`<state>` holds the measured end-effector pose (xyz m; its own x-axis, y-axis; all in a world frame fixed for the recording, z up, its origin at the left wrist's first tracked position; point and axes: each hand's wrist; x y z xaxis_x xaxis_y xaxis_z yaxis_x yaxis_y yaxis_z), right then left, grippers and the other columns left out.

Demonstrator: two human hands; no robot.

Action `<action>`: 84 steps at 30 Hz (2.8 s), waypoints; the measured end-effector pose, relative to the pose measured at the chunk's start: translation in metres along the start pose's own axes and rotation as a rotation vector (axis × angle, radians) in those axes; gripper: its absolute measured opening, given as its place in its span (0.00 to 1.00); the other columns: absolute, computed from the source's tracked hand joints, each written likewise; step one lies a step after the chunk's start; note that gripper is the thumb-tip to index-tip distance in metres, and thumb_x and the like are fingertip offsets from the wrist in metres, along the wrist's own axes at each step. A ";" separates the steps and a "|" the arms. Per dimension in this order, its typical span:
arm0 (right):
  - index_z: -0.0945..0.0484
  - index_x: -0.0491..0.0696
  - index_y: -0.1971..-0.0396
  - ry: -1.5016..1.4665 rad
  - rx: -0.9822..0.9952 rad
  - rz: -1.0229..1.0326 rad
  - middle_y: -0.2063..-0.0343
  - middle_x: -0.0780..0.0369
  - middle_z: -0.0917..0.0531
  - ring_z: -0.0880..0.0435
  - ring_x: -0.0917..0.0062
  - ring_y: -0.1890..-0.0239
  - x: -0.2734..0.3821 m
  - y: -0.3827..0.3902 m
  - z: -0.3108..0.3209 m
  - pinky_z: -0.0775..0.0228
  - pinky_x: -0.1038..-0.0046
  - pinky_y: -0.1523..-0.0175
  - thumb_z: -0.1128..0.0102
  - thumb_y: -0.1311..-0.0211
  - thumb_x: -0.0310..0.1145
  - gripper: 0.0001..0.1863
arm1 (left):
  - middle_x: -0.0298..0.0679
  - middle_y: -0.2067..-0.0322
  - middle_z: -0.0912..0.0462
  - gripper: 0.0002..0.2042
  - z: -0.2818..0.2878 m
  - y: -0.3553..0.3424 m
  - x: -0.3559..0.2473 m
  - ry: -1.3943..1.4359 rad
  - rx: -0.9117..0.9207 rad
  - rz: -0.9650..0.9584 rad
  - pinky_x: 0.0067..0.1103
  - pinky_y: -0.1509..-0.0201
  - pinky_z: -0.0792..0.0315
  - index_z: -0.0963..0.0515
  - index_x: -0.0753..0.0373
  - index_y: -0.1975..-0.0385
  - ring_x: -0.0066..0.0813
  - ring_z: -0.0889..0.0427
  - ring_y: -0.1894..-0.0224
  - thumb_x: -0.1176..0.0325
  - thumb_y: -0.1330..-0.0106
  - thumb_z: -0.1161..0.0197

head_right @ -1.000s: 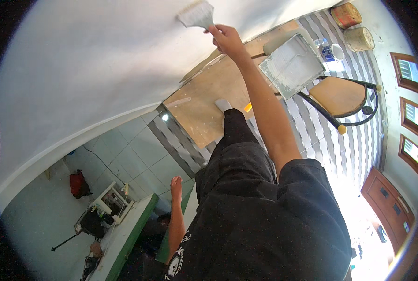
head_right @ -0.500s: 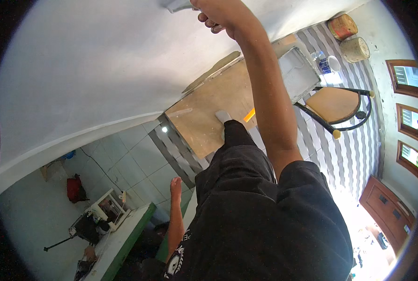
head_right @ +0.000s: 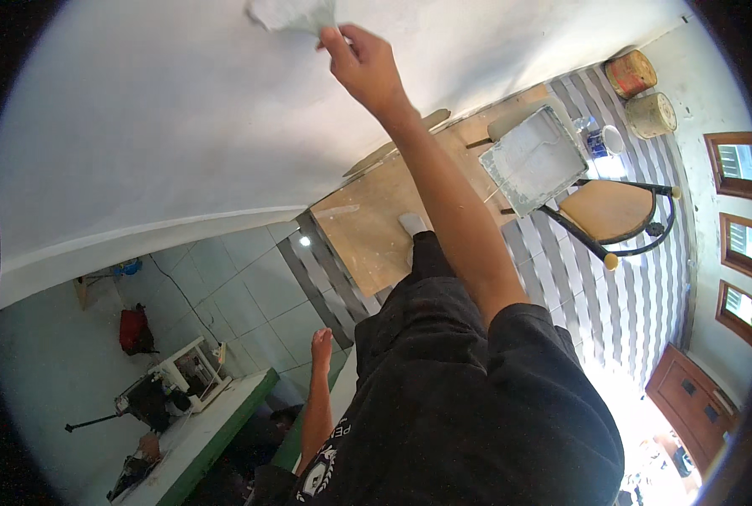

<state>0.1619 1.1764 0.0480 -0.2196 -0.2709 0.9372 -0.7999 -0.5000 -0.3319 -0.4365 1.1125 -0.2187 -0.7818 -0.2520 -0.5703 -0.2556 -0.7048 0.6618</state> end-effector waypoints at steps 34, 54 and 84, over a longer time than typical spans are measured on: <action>0.26 0.41 0.80 0.116 0.029 -0.238 0.88 0.67 0.30 0.33 0.82 0.82 -0.082 0.051 -0.010 0.39 0.76 0.75 0.52 0.30 0.53 0.29 | 0.45 0.59 0.17 0.15 -0.021 0.021 0.064 0.073 -0.082 -0.035 0.26 0.48 0.28 0.23 0.68 0.56 0.35 0.18 0.54 0.62 0.33 0.40; 0.35 0.51 0.78 -0.187 0.625 -0.822 0.87 0.73 0.33 0.40 0.90 0.89 0.146 -0.060 -0.021 0.48 0.85 0.85 0.64 0.30 0.30 0.15 | 0.41 0.68 0.19 0.18 -0.053 -0.002 0.069 -0.017 -0.072 -0.110 0.28 0.57 0.29 0.22 0.69 0.58 0.33 0.21 0.63 0.57 0.33 0.45; 0.28 0.40 0.84 0.246 0.024 -0.161 0.90 0.63 0.31 0.34 0.81 0.83 -0.120 0.114 -0.049 0.39 0.72 0.76 0.51 0.29 0.49 0.29 | 0.45 0.61 0.16 0.15 -0.036 0.070 0.127 0.022 -0.126 0.140 0.29 0.49 0.27 0.22 0.68 0.59 0.37 0.18 0.56 0.60 0.33 0.43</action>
<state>0.0701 1.1919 -0.0974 -0.2222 0.0190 0.9748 -0.8226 -0.5403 -0.1770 -0.5331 1.0077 -0.2624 -0.7920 -0.3669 -0.4880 -0.0708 -0.7387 0.6703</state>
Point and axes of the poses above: each hand's wrist, its own y-axis away from the middle knuckle, its own z-axis out of the back of the hand, x = y × z
